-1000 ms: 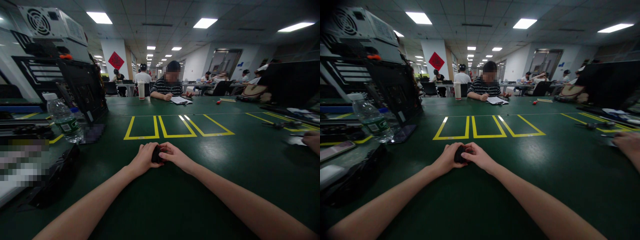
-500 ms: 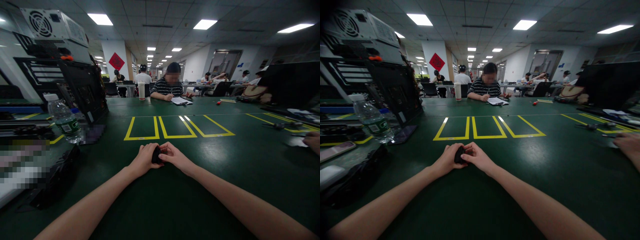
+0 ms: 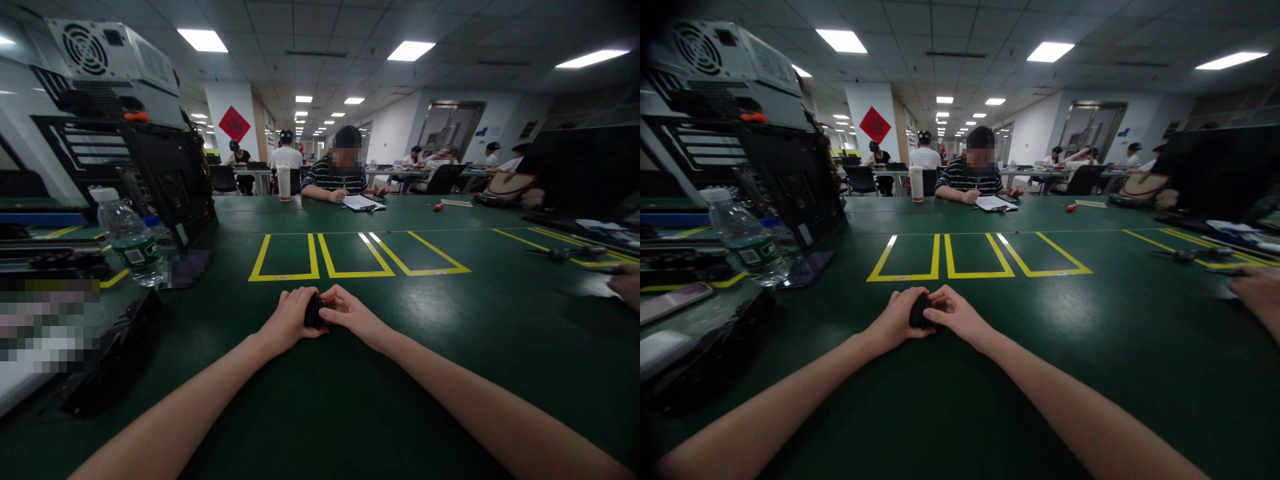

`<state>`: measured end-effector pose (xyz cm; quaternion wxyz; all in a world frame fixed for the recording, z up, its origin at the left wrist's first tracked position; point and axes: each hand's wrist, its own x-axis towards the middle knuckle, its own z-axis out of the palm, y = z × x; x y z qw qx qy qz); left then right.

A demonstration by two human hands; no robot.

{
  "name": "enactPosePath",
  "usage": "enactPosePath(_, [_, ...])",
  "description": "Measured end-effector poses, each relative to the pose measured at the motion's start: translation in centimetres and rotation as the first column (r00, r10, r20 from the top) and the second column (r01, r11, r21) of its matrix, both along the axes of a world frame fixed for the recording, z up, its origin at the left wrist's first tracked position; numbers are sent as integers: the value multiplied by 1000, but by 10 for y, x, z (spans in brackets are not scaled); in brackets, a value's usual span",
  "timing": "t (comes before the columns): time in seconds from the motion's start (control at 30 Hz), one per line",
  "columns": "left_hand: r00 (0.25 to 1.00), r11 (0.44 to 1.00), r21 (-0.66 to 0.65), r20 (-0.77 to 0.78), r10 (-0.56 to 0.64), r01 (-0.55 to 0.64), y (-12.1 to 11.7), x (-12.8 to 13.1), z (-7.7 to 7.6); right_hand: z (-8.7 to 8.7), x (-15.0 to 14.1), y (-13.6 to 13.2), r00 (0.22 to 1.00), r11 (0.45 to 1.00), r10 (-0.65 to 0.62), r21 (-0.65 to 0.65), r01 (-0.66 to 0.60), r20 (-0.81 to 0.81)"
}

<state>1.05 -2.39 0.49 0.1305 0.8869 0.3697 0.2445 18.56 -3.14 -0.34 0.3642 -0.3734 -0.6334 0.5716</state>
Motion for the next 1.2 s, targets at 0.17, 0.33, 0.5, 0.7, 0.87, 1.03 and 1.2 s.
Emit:
enactPosePath(0.17, [1000,1000,-18,8,-10,10,-3,-1,4,0,0,0,999,1000,-21,-20,22,37])
enactPosePath(0.33, [1000,1000,-27,-1,-11,11,-2,-1,4,5,2,-2,998,998,59,6,-59,1])
enactPosePath(0.5, [1000,999,-46,20,-20,21,-4,0,7,5,1,-3,1000,1000,22,-3,-22,15])
enactPosePath(0.7, [1000,999,-48,14,-10,10,-4,1,6,2,-1,-3,997,999,-38,-10,39,60])
enactPosePath(0.87, [1000,999,-26,3,-19,19,-2,0,4,3,0,-1,999,1000,13,4,-13,38])
enactPosePath(1.03, [1000,1000,-20,-12,2,-2,-2,0,3,4,0,-3,998,998,64,21,-64,-17])
enactPosePath(1.2, [1000,1000,-27,23,-7,7,-1,1,1,1,-2,-4,1000,1000,-19,7,19,20])
